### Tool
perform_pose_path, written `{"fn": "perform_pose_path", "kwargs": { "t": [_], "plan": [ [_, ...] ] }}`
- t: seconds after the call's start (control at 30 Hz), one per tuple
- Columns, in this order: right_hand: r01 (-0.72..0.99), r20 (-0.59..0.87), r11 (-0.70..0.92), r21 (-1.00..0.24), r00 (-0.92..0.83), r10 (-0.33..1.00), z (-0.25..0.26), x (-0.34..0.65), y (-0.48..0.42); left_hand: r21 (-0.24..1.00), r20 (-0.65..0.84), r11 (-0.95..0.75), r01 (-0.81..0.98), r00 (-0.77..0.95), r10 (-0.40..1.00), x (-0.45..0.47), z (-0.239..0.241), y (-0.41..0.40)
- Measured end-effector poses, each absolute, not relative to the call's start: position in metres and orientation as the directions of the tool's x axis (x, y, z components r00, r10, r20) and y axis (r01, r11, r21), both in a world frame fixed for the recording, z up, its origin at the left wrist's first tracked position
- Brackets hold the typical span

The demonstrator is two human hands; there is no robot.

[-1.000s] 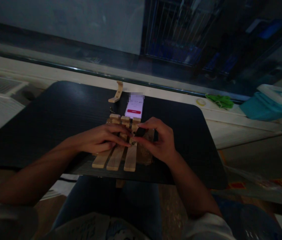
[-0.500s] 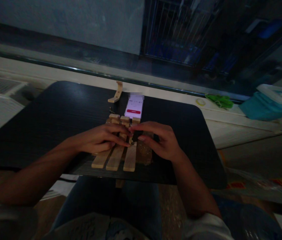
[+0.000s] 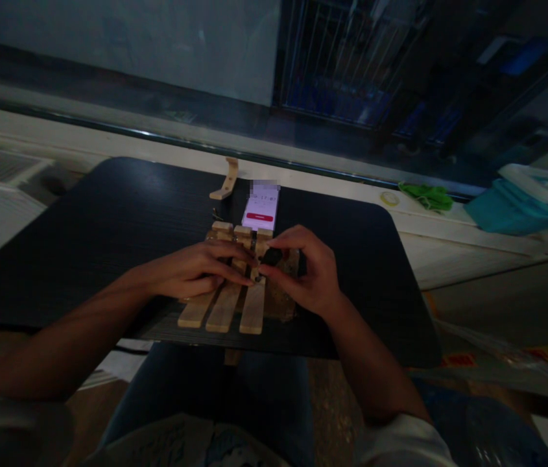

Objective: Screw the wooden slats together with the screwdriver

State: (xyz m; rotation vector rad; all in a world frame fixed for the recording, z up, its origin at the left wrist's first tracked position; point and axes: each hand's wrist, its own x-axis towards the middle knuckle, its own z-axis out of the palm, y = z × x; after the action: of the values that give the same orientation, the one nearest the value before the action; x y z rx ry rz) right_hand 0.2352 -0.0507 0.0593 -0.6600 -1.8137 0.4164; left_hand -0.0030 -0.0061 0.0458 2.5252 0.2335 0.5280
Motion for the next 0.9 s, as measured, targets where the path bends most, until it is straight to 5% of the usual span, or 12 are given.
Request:
{"fn": "perform_pose_path", "kwargs": {
  "t": [0.43,0.63,0.9],
  "plan": [
    [0.155,0.632,0.778,-0.608,-0.499,0.593,0.071,0.245,-0.049,0.55,0.318,-0.834,0.054,0.909,0.269,-0.002,0.048,-0.007],
    [0.108,0.585,0.689,-0.717,-0.443,0.679,0.069,0.249,-0.05,0.544,0.317,-0.837,0.058,0.909,0.269,-0.002,0.047,-0.006],
    [0.124,0.702,0.758,-0.641,-0.304,0.644,0.061,0.238,-0.049,0.549,0.326,-0.835,0.049,0.907,0.268,-0.002,0.046,-0.007]
  ]
}}
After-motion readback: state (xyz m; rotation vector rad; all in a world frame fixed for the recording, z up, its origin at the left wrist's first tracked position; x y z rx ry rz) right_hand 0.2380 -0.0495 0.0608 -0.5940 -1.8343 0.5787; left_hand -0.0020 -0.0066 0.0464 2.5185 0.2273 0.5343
